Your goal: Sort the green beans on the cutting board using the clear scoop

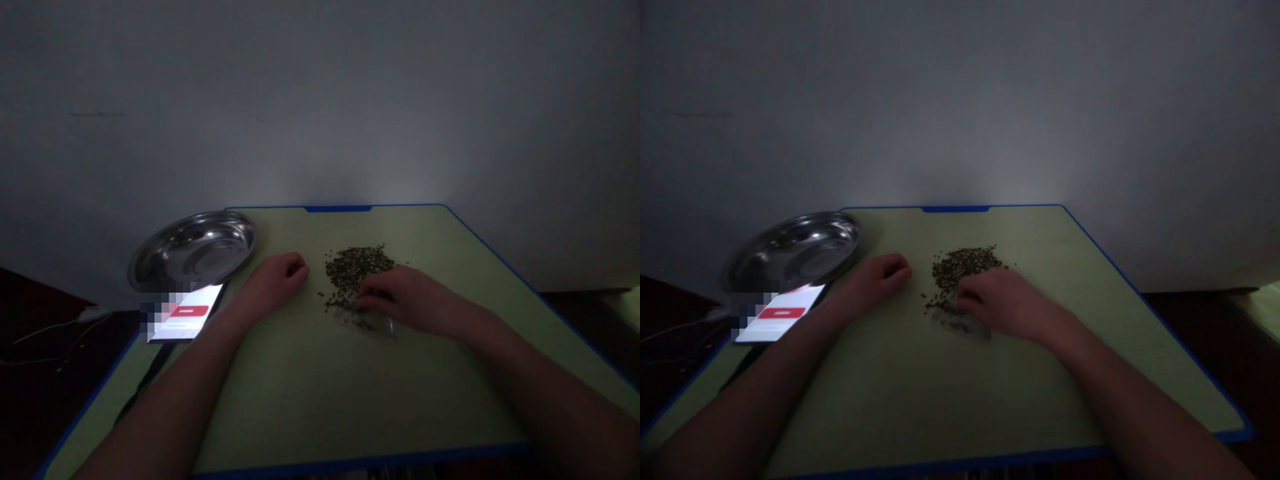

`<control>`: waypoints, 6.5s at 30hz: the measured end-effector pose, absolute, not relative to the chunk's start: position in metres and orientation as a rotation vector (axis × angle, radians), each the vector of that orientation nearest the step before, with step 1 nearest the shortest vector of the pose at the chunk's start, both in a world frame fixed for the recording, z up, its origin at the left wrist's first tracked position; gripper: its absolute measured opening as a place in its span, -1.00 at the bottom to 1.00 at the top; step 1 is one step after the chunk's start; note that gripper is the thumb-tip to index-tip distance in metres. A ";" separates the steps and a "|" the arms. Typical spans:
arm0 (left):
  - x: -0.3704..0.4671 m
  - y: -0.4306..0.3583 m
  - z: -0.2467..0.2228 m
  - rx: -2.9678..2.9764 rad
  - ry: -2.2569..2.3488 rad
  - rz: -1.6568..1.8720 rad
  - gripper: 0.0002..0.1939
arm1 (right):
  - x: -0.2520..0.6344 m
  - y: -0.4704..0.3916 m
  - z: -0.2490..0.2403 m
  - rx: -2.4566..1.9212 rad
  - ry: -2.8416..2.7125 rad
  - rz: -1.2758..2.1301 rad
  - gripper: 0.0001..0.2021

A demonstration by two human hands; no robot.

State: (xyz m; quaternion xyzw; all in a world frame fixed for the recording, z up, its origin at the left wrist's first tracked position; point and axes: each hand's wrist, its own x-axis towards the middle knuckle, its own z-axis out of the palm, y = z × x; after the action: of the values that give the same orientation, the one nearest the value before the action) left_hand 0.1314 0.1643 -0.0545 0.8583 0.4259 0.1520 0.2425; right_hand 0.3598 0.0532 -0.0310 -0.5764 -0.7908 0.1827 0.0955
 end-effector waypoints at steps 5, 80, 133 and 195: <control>0.131 0.165 -0.054 2.346 1.175 0.399 -0.72 | 0.399 0.067 -0.029 -1.774 -2.078 0.441 -0.73; 0.133 0.164 -0.052 2.371 1.203 0.368 -0.72 | 0.398 0.075 -0.043 -1.630 -1.954 0.362 -0.74; 0.130 0.165 -0.060 2.305 1.182 0.488 -0.91 | 0.359 0.054 -0.036 -1.417 -2.225 0.540 -0.82; 0.130 0.164 -0.060 2.330 1.160 0.474 -0.92 | 0.379 0.059 -0.035 -1.656 -2.318 0.640 -0.78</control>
State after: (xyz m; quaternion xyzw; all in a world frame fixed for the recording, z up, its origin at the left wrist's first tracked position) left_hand 0.1304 0.1644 -0.0599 0.8538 0.4252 0.1736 0.2454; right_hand 0.3793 0.0594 -0.0347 -0.5637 -0.7891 0.2177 0.1108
